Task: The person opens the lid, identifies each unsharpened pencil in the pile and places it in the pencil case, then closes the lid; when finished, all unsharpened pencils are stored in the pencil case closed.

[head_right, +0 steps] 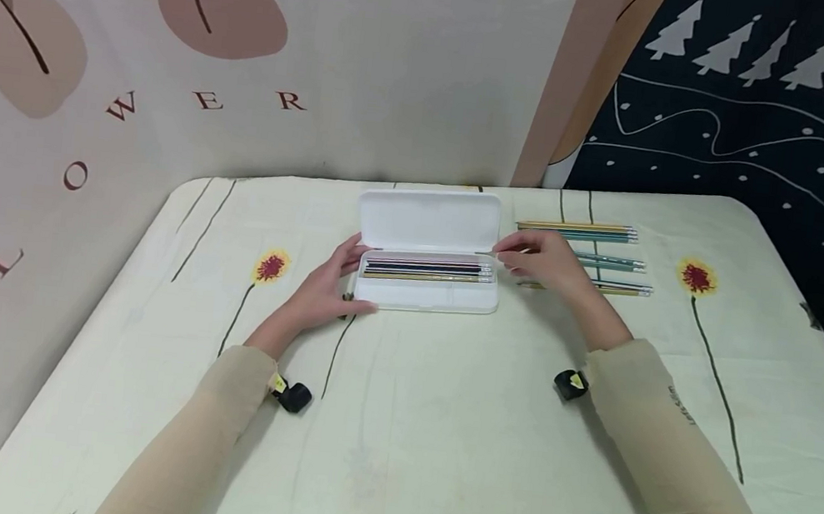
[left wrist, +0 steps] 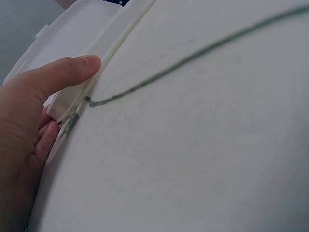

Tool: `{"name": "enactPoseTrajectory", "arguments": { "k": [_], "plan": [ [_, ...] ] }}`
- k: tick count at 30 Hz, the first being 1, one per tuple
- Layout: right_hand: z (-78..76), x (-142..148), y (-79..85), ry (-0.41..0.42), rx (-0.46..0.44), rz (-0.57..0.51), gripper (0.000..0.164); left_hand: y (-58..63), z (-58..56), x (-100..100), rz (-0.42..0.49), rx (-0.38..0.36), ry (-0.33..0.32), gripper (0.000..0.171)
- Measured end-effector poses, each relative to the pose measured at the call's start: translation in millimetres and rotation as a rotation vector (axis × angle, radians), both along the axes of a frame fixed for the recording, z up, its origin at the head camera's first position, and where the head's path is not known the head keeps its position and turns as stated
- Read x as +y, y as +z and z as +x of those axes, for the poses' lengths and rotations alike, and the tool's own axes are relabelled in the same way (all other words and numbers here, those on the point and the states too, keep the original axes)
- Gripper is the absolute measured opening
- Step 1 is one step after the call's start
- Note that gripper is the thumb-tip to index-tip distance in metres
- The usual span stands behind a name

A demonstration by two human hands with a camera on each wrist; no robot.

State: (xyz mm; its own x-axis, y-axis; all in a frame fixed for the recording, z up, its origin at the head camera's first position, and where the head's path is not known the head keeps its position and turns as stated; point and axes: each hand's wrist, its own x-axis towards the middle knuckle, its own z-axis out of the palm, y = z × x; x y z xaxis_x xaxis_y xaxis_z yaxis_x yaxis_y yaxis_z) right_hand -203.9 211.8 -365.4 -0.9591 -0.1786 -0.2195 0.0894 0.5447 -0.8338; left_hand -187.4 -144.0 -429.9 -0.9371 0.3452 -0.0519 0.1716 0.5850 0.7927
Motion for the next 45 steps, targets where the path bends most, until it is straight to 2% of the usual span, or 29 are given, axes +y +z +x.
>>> {"name": "enactPoseTrajectory", "arguments": {
  "k": [11, 20, 32, 36, 45],
  "plan": [
    [-2.3, 17.5, 2.8, -0.028, 0.024, 0.028, 0.037, -0.5, 0.5, -0.2, 0.0, 0.002, -0.001, 0.116],
    [-1.5, 34.2, 5.2, -0.071, 0.034, -0.029, 0.037, 1.2, 1.0, 0.9, -0.012, -0.008, 0.005, 0.115],
    [1.0, 54.8, 8.8, -0.142, 0.048, 0.005, 0.046, 2.5, 1.8, 1.7, -0.016, 0.001, 0.004, 0.116],
    [-2.1, 64.9, 5.5, -0.189, 0.058, -0.008, 0.044, 3.1, 2.2, 1.8, -0.017, -0.003, 0.006, 0.116],
    [-18.4, 98.8, -15.6, -0.324, 0.052, -0.041, 0.045, 2.6, 1.9, 1.3, -0.018, -0.007, 0.01, 0.116]
  ]
}}
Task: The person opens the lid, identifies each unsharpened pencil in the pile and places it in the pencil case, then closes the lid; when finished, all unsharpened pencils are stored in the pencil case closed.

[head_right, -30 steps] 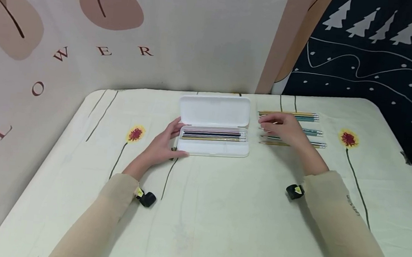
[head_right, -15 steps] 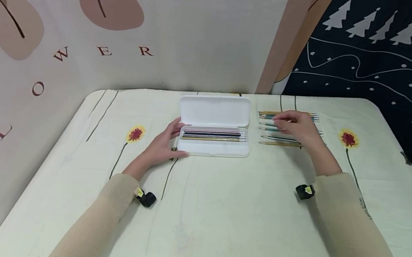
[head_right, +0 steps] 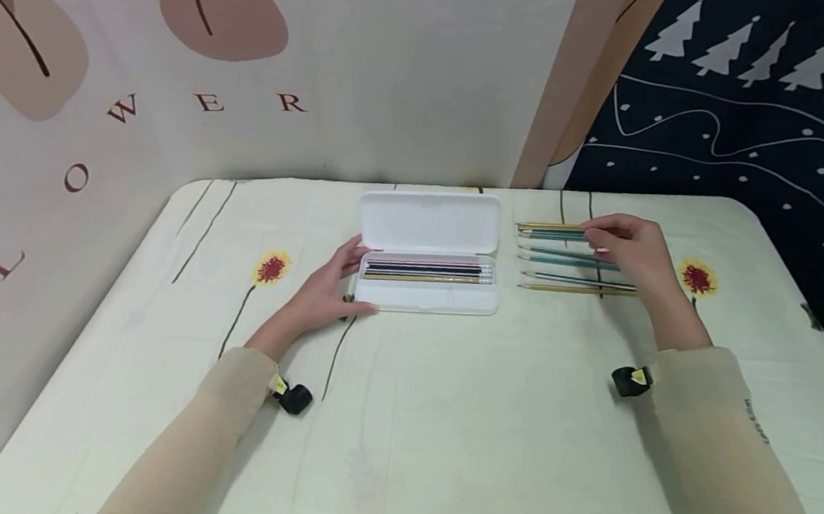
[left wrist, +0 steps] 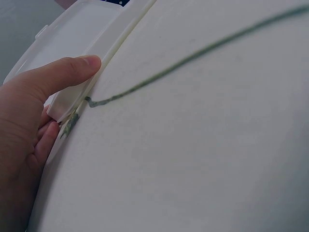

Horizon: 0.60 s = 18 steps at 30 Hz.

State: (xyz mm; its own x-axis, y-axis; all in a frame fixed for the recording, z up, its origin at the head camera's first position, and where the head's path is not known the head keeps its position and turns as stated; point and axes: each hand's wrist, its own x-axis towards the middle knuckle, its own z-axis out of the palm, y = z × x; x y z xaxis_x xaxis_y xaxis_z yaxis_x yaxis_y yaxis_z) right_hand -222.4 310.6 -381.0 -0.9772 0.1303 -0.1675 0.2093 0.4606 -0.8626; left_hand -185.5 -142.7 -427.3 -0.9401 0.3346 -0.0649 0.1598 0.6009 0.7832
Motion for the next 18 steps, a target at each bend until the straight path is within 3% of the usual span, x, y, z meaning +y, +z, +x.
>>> {"name": "enactPoseTrajectory", "arguments": {
  "k": [8, 13, 18],
  "plan": [
    [-4.6, 15.7, -0.8, -0.093, 0.007, 0.028, 0.039, 0.0, 0.3, -0.2, 0.0, -0.003, 0.0, 0.116],
    [-25.5, 46.0, -31.8, -0.164, 0.035, 0.006, 0.035, -0.7, -0.3, 0.1, -0.008, -0.01, 0.008, 0.116],
    [-33.5, 58.8, -42.1, -0.219, -0.033, 0.045, 0.045, -0.6, -0.4, 0.2, -0.014, -0.009, 0.006, 0.116]
  ]
}}
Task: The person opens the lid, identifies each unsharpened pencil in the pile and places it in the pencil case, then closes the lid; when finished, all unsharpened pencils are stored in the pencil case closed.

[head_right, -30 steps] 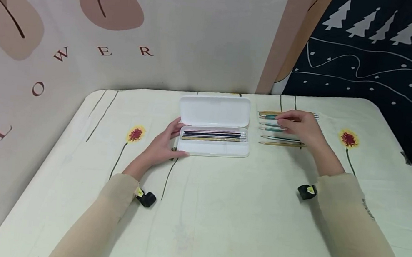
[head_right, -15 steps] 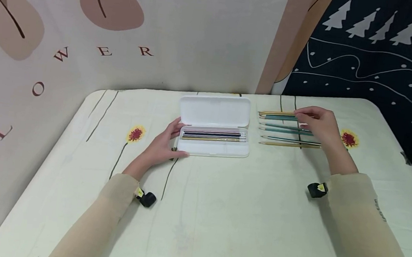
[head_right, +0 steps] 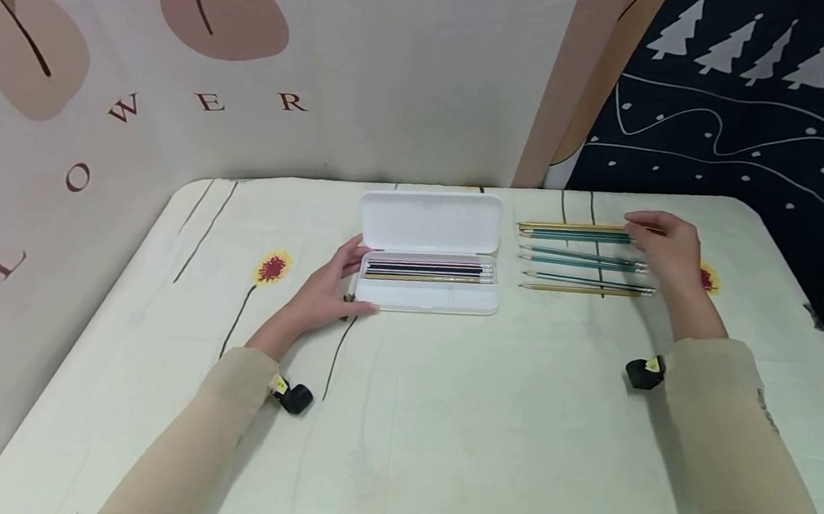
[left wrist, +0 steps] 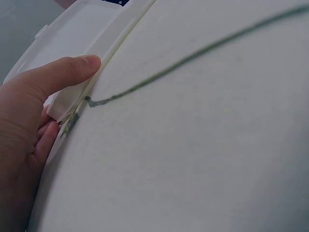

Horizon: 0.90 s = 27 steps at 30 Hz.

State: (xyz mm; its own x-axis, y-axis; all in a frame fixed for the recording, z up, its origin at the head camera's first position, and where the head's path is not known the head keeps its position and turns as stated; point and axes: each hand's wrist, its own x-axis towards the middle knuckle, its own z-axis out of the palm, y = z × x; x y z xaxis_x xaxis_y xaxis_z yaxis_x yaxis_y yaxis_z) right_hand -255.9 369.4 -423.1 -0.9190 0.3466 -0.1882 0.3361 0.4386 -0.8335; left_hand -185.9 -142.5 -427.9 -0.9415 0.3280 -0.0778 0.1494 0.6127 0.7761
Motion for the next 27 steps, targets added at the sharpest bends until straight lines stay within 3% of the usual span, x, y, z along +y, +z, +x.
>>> {"name": "enactPoseTrajectory", "arguments": {
  "k": [9, 15, 20, 27],
  "plan": [
    [26.0, -20.0, 41.8, -0.026, -0.233, -0.129, 0.064, 1.5, 0.8, 0.6, 0.003, 0.001, -0.005, 0.116],
    [19.1, -16.0, 41.7, 0.022, -0.256, -0.098, 0.065, 0.8, -0.3, -1.0, 0.013, 0.017, 0.001, 0.116],
    [11.5, -12.4, 39.8, 0.07, -0.262, -0.003, 0.065, 1.2, -0.2, -2.6, 0.017, 0.021, -0.01, 0.116],
    [-1.1, -10.8, 30.5, 0.056, -0.27, 0.136, 0.055, 0.9, -1.2, -4.3, 0.025, 0.033, -0.015, 0.115]
  ]
}}
